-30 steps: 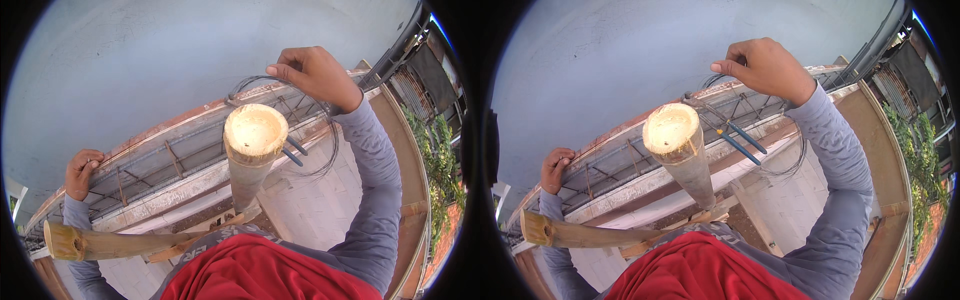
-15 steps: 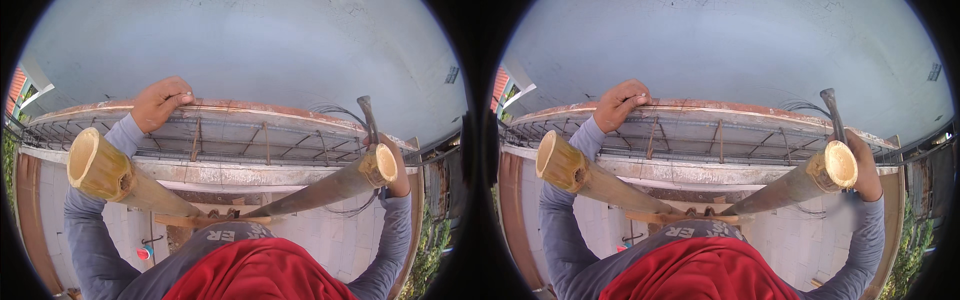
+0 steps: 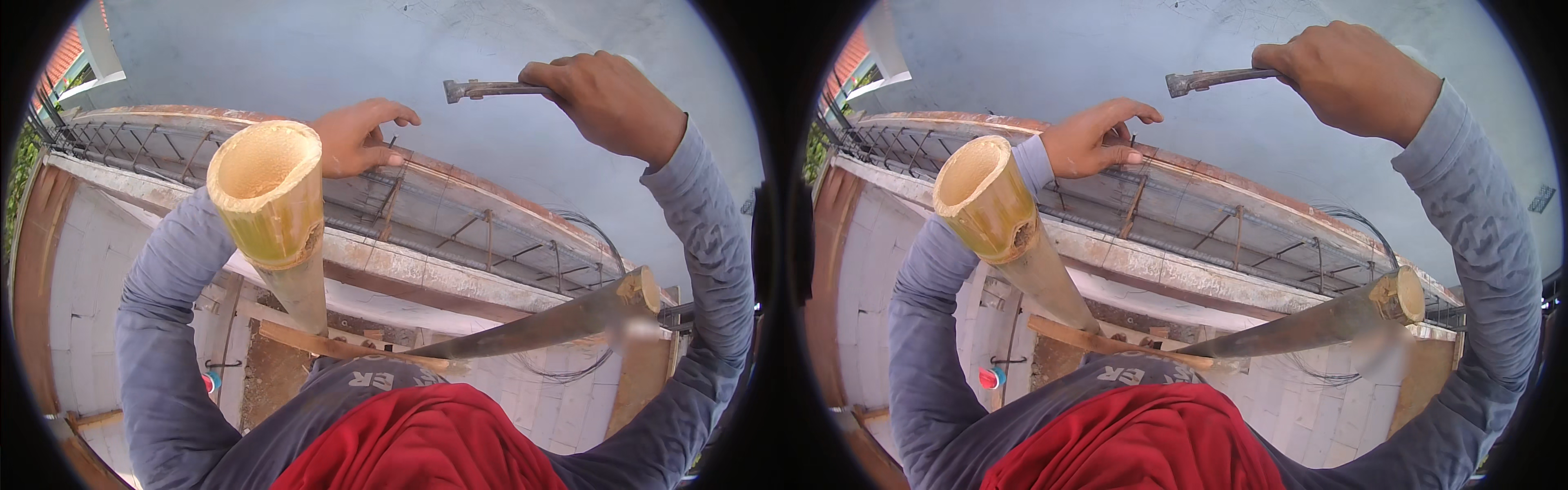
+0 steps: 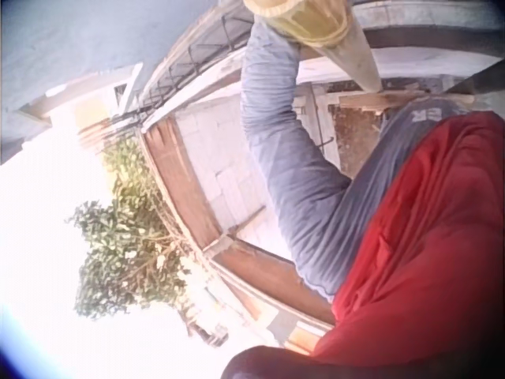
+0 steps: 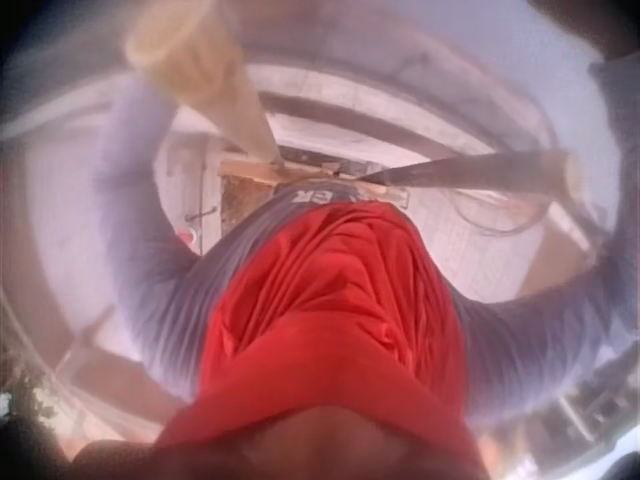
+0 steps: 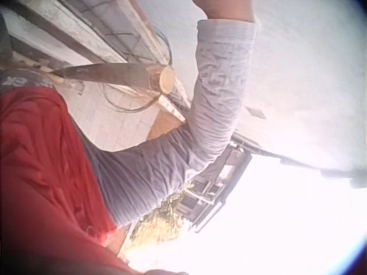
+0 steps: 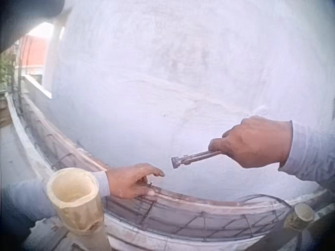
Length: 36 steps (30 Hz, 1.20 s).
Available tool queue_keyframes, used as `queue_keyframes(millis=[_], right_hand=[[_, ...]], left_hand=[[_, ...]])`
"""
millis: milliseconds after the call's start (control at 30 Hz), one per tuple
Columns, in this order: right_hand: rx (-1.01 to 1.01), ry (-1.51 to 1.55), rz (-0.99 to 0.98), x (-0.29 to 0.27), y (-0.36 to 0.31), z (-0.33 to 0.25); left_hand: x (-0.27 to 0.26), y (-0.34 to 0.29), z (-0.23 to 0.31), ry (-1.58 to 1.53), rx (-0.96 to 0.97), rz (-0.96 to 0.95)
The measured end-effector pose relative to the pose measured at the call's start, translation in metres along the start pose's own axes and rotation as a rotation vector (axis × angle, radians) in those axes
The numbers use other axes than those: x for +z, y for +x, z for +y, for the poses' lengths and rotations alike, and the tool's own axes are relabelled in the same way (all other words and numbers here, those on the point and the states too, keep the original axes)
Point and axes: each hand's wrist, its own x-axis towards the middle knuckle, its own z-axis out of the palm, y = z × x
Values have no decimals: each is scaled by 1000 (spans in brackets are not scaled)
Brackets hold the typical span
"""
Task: The person uses pliers to twist and tighten wire around a rebar frame and wooden formwork on top of a wall, then bends the wire ends and repositions bamboo supports.
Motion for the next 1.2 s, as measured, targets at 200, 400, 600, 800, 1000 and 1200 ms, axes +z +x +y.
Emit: queue_keyframes(millis=[200, 400, 600, 800, 1000, 1200], right_hand=[[11, -294, 41, 21, 29, -51], [4, -442, 103, 38, 57, -82], [-135, -402, 219, 44, 71, -67], [-94, -192, 260, 57, 72, -64], [-140, -257, 326, 69, 73, -61], [-249, -342, 511, 66, 88, -47]], left_hand=[[-32, 18, -23, -29, -62, -271], [-24, 10, -23, -218, -135, -227], [-25, 10, -26, -225, -67, -264], [-23, -3, -7, 33, -12, -307], [-2, -2, 3, 411, -100, -212], [-7, 0, 6, 332, -79, -230]])
